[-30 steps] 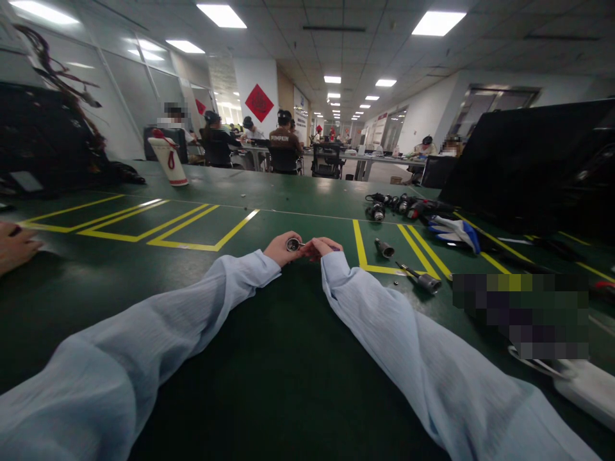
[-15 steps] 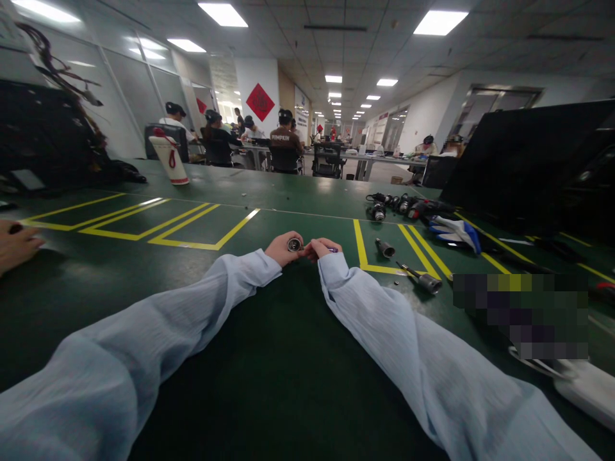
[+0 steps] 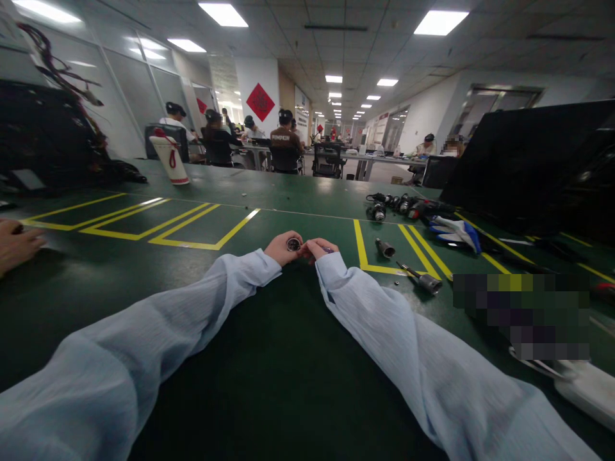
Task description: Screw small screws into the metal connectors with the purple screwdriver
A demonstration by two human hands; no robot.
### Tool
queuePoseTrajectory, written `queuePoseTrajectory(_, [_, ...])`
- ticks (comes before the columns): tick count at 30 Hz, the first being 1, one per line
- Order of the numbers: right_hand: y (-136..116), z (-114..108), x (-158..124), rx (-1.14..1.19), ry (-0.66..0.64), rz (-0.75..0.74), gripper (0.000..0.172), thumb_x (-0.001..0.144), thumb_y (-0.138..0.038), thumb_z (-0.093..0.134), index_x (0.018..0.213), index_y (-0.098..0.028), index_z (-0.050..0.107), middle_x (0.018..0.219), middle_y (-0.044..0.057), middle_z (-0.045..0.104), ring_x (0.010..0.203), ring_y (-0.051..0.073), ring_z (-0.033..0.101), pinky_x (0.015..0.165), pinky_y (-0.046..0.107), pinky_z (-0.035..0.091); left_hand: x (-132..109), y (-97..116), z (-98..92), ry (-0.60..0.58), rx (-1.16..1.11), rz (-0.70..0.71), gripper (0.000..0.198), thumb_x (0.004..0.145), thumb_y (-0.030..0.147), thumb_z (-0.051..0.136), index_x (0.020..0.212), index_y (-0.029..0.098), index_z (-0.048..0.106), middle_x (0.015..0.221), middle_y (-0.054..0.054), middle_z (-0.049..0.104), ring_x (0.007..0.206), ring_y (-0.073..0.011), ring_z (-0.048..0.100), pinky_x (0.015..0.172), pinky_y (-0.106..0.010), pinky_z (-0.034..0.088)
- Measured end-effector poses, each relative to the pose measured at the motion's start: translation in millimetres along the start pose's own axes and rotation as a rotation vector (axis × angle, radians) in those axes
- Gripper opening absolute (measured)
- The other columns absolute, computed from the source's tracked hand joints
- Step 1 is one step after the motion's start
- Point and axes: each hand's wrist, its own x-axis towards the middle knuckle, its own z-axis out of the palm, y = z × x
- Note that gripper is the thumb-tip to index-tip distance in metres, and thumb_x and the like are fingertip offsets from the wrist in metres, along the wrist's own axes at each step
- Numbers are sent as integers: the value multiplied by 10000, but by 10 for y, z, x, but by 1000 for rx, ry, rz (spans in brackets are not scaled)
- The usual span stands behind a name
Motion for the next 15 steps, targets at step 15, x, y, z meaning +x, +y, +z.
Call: queuePoseTrajectory(15, [32,-32,19,-124,77,-16,209,647,-332,515,550,-168,601,440,-25,539,416,93,466,422,209,365,-2,-49,0,-25,-44,20,322,553,384,636,719,144,499,603,31,499,546,-94,454,497,-203,394])
